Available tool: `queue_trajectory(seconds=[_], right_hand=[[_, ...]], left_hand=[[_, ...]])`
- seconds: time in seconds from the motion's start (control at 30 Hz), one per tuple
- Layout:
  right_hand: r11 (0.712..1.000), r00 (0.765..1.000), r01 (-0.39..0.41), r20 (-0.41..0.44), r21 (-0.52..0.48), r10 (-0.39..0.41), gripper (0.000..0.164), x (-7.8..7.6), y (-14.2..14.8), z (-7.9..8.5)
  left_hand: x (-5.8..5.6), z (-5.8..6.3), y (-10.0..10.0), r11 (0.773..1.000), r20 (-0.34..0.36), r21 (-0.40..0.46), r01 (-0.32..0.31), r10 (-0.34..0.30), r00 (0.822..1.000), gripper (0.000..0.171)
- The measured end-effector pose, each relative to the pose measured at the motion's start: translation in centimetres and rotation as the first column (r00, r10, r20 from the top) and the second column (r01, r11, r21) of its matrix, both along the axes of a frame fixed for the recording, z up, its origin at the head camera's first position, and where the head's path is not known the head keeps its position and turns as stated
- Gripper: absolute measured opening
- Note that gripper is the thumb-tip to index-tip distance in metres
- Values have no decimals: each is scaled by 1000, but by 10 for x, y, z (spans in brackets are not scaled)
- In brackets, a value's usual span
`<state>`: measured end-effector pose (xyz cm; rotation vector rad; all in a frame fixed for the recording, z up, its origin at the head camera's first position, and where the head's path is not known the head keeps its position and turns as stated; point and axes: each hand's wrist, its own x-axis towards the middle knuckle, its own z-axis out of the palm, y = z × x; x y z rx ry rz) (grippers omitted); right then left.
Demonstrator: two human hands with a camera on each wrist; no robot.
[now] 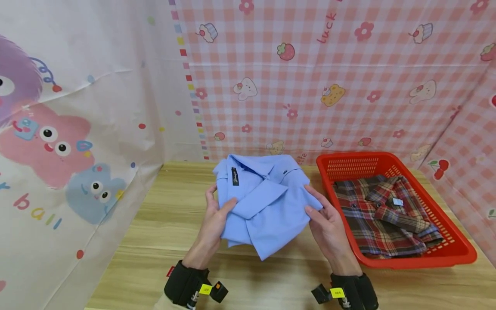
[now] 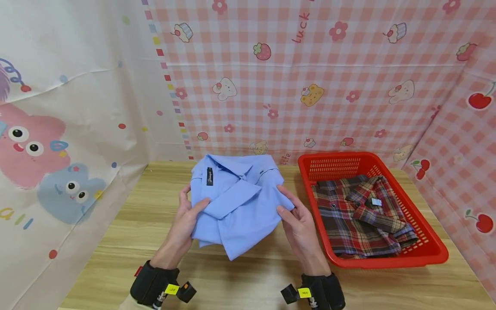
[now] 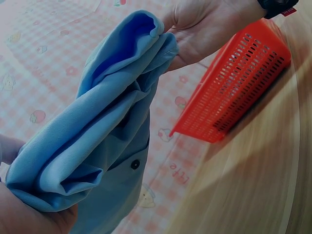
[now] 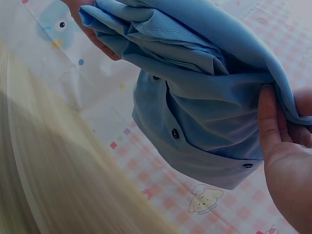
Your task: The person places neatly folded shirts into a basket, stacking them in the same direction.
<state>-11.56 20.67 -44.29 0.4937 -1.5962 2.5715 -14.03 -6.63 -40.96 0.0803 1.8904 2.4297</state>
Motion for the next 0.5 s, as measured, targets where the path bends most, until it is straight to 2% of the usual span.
queue_trajectory(seconds=[0.5], right_hand=[[999,999,36,3,-37,-36,48,6,10,7]], left_hand=[[-1,3,13,999,-34,1,37,-37,999,58]])
